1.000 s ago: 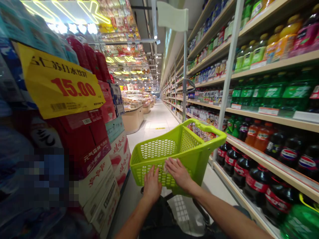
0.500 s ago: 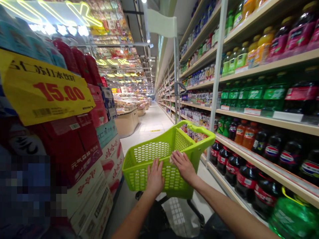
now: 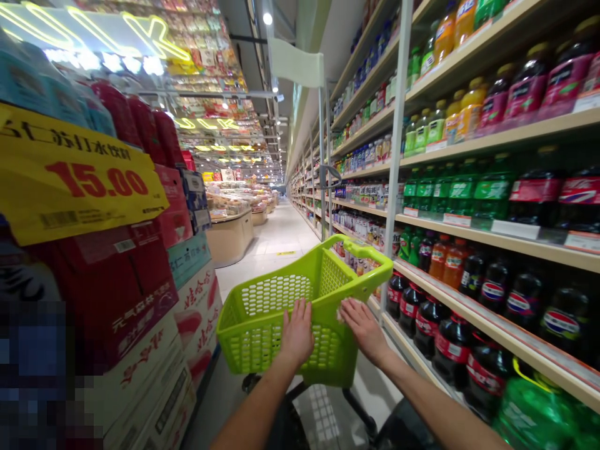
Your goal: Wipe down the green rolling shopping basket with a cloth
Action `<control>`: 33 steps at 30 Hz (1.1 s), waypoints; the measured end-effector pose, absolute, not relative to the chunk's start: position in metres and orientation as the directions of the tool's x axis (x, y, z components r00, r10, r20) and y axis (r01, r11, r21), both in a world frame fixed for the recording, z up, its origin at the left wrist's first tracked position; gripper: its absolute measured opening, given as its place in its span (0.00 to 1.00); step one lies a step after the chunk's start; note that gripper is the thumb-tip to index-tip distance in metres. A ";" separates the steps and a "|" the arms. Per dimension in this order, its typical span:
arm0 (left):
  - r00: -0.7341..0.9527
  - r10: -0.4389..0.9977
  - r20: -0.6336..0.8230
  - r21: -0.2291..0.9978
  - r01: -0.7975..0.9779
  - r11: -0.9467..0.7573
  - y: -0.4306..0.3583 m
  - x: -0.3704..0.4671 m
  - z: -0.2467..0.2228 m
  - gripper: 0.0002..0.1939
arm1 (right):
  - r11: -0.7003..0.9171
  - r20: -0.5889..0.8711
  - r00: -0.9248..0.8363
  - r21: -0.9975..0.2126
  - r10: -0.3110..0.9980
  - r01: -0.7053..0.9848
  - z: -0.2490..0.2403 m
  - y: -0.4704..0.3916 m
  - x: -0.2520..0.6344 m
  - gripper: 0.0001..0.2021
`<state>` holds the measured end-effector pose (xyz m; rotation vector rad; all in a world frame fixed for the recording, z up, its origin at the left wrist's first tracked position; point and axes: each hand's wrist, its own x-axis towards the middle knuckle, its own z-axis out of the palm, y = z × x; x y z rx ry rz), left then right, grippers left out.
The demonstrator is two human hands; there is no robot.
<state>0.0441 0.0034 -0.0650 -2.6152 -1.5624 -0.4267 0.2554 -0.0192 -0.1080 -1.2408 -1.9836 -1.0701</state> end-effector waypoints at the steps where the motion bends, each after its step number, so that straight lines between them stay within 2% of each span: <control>1: 0.448 0.855 0.260 0.090 0.871 -0.483 0.003 0.045 -0.066 0.37 | 0.283 0.763 -0.451 0.355 0.463 0.891 -0.113 -0.022 0.257 0.21; 3: 0.448 0.859 0.247 0.093 0.872 -0.481 0.004 0.046 -0.068 0.38 | 0.304 0.753 -0.463 0.354 0.467 0.884 -0.112 -0.023 0.256 0.21; 7: 0.444 0.862 0.246 0.068 0.879 -0.473 0.004 0.045 -0.071 0.39 | 0.223 0.816 -0.336 0.258 0.471 0.940 -0.073 -0.008 0.243 0.23; 11: 0.400 0.895 0.200 0.052 0.907 -0.417 0.002 0.047 -0.068 0.41 | 0.242 0.700 -0.400 0.319 0.592 0.916 -0.031 0.007 0.259 0.20; 13: 0.390 0.904 0.172 0.060 0.912 -0.405 0.002 0.048 -0.067 0.42 | 0.134 0.702 -0.314 0.300 0.640 0.944 -0.017 0.006 0.284 0.18; 15: 0.392 0.906 0.158 0.077 0.910 -0.407 0.003 0.049 -0.067 0.43 | -0.041 0.757 -0.140 0.215 0.638 0.976 -0.008 0.001 0.306 0.17; 17: 0.396 0.906 0.153 0.094 0.906 -0.412 0.004 0.050 -0.069 0.44 | -0.111 0.777 -0.046 0.147 0.628 0.983 -0.006 -0.002 0.310 0.18; 19: 0.393 0.907 0.154 0.107 0.906 -0.411 0.006 0.051 -0.071 0.45 | 0.009 0.742 -0.130 0.165 0.658 0.986 -0.014 -0.001 0.291 0.18; 22: 0.388 0.909 0.153 0.115 0.907 -0.406 0.007 0.050 -0.074 0.45 | 0.318 0.640 -0.404 0.253 0.654 0.914 -0.032 0.005 0.248 0.18; 24: 0.398 0.905 0.152 0.113 0.902 -0.416 0.007 0.048 -0.076 0.45 | 0.378 0.611 -0.475 0.291 0.633 0.879 -0.035 0.008 0.240 0.17; 27: 0.413 0.898 0.153 0.123 0.893 -0.432 0.005 0.045 -0.077 0.46 | 0.180 0.664 -0.321 0.274 0.675 0.945 -0.017 0.003 0.274 0.17; 30: 0.406 0.902 0.148 0.159 0.890 -0.427 0.001 0.045 -0.076 0.46 | -0.112 0.748 -0.036 0.146 0.663 0.983 0.003 -0.009 0.318 0.17; 31: 0.401 0.905 0.145 0.174 0.890 -0.422 -0.001 0.046 -0.075 0.46 | -0.154 0.761 0.013 0.114 0.648 0.981 0.004 -0.012 0.322 0.17; 33: 0.395 0.909 0.136 0.203 0.887 -0.415 -0.002 0.047 -0.074 0.47 | -0.101 0.768 -0.030 0.123 0.640 0.987 -0.006 -0.015 0.312 0.19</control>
